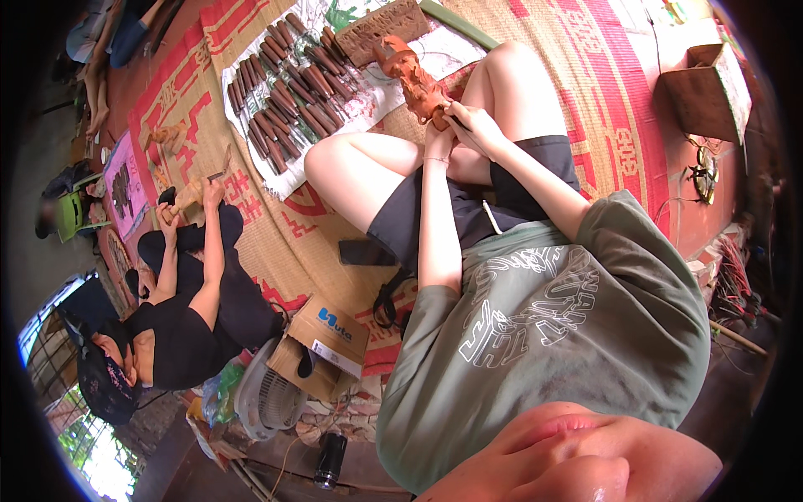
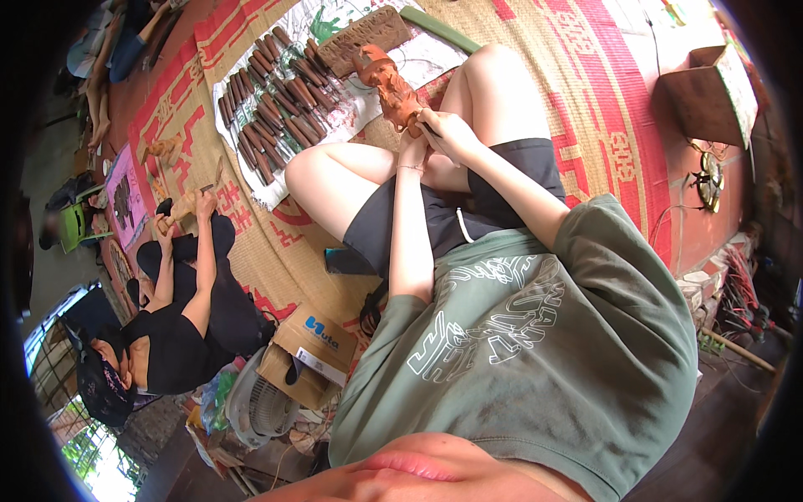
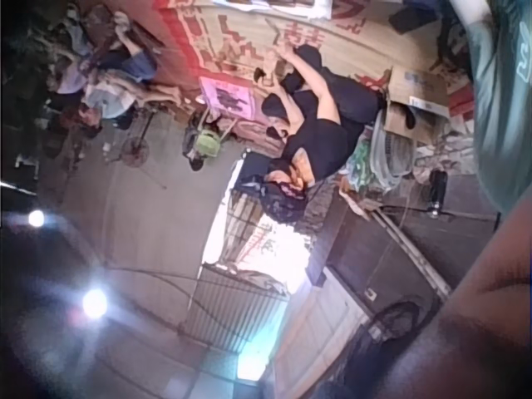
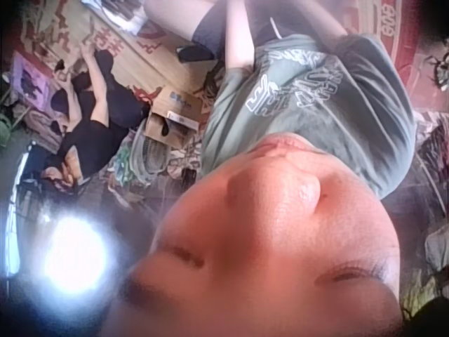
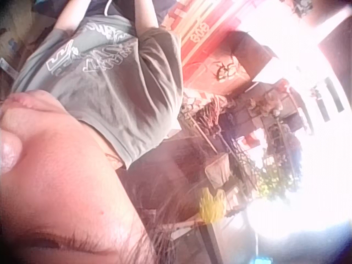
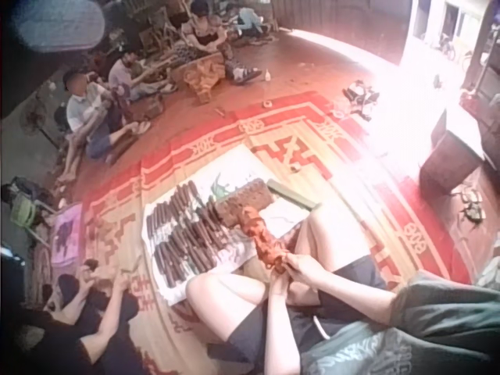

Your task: The person is sitting on a mat and carving a small wooden figurine using a carving knife. They hold the wood in their left hand and carefully shape it with the tool in their right hand. Other people are visible in the background, also engaged in similar carving activities.

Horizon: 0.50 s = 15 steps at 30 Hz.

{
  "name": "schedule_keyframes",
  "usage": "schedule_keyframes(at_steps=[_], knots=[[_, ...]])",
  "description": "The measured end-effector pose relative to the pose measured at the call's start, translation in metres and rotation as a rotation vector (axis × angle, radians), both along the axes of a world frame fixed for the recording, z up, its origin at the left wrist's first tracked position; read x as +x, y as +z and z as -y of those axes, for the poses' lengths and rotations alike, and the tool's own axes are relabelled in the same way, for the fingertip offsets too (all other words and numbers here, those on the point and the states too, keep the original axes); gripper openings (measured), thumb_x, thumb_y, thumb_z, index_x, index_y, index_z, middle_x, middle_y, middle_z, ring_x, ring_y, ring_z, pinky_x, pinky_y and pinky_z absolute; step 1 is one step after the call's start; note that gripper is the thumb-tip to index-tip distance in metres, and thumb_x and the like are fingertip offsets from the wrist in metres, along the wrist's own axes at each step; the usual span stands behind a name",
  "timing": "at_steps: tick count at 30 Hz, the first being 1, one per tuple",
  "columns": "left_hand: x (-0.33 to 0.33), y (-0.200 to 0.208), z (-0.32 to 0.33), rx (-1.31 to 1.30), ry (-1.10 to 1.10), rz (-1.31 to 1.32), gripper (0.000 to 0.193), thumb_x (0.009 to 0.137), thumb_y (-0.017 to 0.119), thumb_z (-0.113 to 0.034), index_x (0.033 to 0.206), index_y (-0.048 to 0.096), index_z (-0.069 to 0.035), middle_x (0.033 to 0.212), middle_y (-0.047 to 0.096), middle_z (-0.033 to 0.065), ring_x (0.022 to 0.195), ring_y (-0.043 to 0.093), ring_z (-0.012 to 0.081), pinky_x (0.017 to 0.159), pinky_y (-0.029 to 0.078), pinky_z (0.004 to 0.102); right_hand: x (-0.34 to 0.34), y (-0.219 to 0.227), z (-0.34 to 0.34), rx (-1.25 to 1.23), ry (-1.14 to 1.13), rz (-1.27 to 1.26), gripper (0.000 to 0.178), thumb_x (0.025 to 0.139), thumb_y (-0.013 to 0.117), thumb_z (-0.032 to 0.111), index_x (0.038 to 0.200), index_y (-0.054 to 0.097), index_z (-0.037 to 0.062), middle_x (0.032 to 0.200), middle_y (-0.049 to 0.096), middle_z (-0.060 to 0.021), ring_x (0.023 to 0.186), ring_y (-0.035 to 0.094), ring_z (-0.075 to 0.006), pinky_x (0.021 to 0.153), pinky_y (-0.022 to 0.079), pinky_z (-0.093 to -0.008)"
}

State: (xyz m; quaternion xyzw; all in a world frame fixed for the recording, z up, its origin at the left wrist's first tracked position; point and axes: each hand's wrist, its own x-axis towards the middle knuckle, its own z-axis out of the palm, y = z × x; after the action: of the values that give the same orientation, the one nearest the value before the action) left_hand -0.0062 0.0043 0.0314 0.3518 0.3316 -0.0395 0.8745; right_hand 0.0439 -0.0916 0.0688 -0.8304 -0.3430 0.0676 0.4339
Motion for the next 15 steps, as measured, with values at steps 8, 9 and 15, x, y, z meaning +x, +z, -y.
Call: schedule_keyframes(at_steps=[8, 9, 15], knots=[[0.000, -0.005, -0.001, 0.058, -0.019, 0.067, 0.036, 0.069, 0.068, -0.005, 0.102, 0.053, -0.004, 0.089, 0.057, 0.0064, 0.067, 0.061, 0.0148, 0.055, 0.055, 0.0245, 0.009, 0.006, -0.003, 0.059, -0.030, -0.008, 0.012, 0.083, 0.053, 0.011, 0.082, 0.046, 0.0017, 0.070, 0.056, -0.0184, 0.064, 0.057, -0.0370, 0.057, 0.045, -0.0410], [-0.003, -0.008, -0.001, 0.065, -0.031, 0.047, 0.036, 0.071, 0.067, -0.006, 0.103, 0.052, -0.004, 0.091, 0.058, 0.0061, 0.071, 0.061, 0.0152, 0.057, 0.055, 0.0247, 0.005, 0.006, -0.002, 0.040, -0.014, -0.029, 0.012, 0.083, 0.053, 0.011, 0.082, 0.046, 0.0016, 0.069, 0.056, -0.0186, 0.064, 0.056, -0.0371, 0.057, 0.045, -0.0412], [-0.002, -0.005, 0.001, 0.068, -0.079, 0.103, 0.035, 0.075, 0.063, -0.006, 0.108, 0.050, -0.004, 0.097, 0.057, 0.0055, 0.081, 0.061, 0.0164, 0.062, 0.055, 0.0261, 0.006, 0.007, 0.002, -0.023, -0.051, -0.122, 0.011, 0.082, 0.055, 0.008, 0.087, 0.050, 0.0004, 0.073, 0.059, -0.0184, 0.064, 0.059, -0.0349, 0.059, 0.048, -0.0364]])
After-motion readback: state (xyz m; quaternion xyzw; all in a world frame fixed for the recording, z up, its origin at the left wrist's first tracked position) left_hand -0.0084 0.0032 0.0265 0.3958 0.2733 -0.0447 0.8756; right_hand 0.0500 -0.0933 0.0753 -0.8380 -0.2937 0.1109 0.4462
